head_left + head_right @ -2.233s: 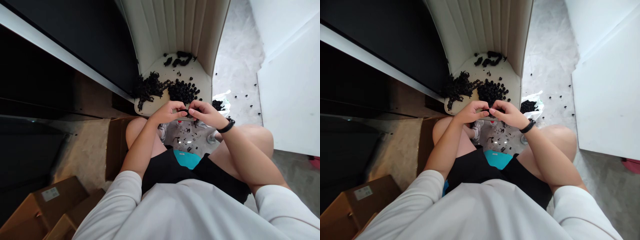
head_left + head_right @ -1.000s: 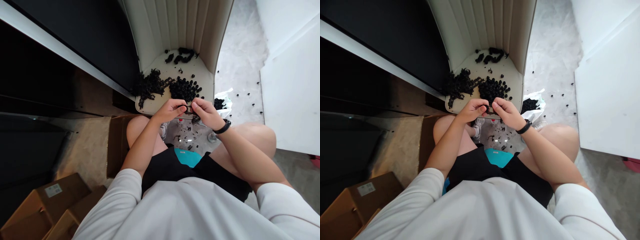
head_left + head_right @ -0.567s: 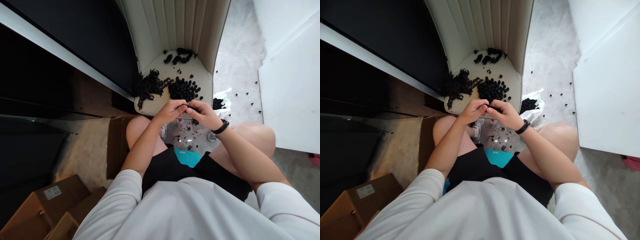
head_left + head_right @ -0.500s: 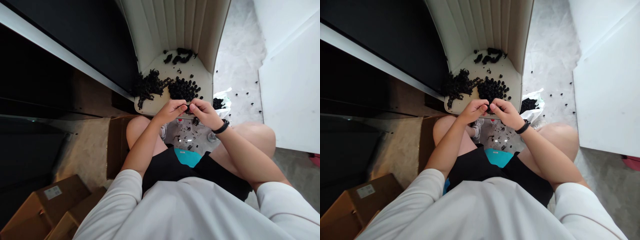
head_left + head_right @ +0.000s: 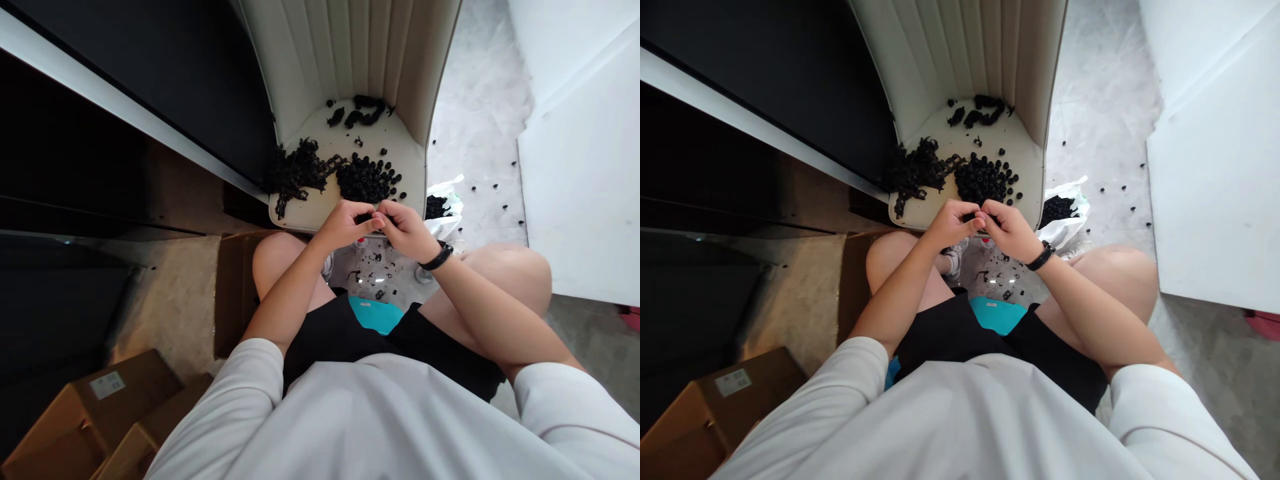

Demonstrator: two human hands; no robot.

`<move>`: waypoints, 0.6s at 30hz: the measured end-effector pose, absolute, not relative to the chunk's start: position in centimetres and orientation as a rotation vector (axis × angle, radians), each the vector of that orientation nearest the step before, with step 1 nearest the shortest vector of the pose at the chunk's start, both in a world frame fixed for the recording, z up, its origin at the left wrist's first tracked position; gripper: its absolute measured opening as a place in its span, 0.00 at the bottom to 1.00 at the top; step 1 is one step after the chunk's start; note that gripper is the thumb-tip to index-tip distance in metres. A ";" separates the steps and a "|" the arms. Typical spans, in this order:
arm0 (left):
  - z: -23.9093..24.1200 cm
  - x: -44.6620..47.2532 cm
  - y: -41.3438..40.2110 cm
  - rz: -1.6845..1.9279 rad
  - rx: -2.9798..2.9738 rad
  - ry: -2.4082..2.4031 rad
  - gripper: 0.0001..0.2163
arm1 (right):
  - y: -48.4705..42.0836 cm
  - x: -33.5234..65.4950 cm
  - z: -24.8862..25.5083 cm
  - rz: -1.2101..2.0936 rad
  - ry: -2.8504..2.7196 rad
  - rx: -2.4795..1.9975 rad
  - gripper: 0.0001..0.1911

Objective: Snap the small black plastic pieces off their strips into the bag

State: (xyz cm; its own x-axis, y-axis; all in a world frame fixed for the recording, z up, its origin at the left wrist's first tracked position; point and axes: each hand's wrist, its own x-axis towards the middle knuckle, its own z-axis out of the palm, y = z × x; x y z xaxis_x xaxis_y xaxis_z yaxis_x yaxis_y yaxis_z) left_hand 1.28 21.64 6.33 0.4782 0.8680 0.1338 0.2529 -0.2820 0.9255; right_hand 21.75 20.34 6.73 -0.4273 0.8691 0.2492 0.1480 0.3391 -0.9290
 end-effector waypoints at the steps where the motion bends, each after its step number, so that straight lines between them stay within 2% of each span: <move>1: 6.3 1.3 21.6 0.806 1.759 0.944 0.32 | 20.3 21.7 6.7 1.131 -1.799 -0.909 0.30; 8: 6.2 0.8 21.6 0.776 1.662 0.874 0.35 | 20.6 22.1 6.9 1.116 -1.780 -0.941 0.30; 14: 6.3 0.2 21.6 0.807 1.623 0.875 0.26 | 21.1 23.1 7.2 1.091 -1.765 -0.944 0.29; 18: 6.7 -0.1 21.7 0.803 1.780 0.892 0.24 | 21.0 23.3 7.0 1.129 -1.787 -0.963 0.29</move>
State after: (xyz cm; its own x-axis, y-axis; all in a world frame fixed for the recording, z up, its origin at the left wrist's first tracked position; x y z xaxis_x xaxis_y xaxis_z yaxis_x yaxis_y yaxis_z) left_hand -0.10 21.75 6.74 0.5172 0.8458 0.1305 0.2185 -0.2779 0.9354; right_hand 23.33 21.04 6.98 -0.3938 0.8918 0.2225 0.1823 0.3131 -0.9321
